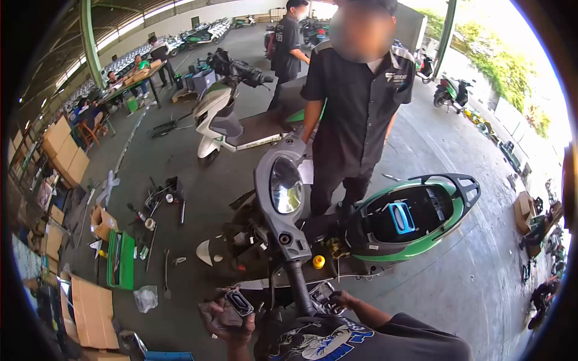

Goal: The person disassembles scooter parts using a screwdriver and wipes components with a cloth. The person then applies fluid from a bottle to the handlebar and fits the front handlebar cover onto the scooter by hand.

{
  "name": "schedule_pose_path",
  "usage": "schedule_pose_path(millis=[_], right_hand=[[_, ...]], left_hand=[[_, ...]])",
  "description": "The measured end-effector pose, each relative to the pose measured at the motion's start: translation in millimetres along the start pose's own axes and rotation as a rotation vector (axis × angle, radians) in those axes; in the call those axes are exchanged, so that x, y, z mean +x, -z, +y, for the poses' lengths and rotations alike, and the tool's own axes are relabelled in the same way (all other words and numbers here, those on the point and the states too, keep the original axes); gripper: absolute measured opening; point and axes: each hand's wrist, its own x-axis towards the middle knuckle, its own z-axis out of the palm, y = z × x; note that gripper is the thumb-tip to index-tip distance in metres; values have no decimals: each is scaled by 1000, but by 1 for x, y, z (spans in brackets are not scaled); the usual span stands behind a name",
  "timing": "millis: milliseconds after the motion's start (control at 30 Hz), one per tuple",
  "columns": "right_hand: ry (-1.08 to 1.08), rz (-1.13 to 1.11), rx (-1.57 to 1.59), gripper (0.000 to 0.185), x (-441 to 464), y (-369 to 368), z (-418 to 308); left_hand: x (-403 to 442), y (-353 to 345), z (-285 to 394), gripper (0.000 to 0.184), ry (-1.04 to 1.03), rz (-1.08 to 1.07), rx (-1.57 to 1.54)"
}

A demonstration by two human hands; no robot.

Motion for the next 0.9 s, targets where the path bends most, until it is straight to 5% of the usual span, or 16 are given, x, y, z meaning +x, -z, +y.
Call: schedule_pose_path(millis=[67, 267, 467, 533, 633, 733, 833, 867, 900], right_hand=[[140, 51, -86, 28, -26, -3, 13], [-128, 249, -381, 24, -60, 15, 113], [-116, 669, 109, 33, -61, 27, 61], [285, 1018, -42, 35, -57, 34, -19], [1067, 1043, 180, 26, -130, 3, -231], [1413, 744, 117, 19, -207, -44, -381], [1826, 291, -558, 37, -286, -127, -476], [1966, 47, -766, 44, -299, -155, -504], [1977, 104, -959, 40, -308, -189, -514]], left_hand=[[4, 0, -4, 67, -3, -12, -23], [9, -5, -7, 69, 41, -47, -62], [12, 2, -16, 68, 42, -100, -107], [13, 5, -18, 67, 47, -93, -133], [18, 8, -21, 66, 36, -116, -145], [20, 20, -26, 64, 36, -142, -137], [11, 58, -50, 61, 661, 29, -980], [9, 65, -58, 58, 575, 92, -764], [12, 57, -61, 57, 534, 87, -664]])
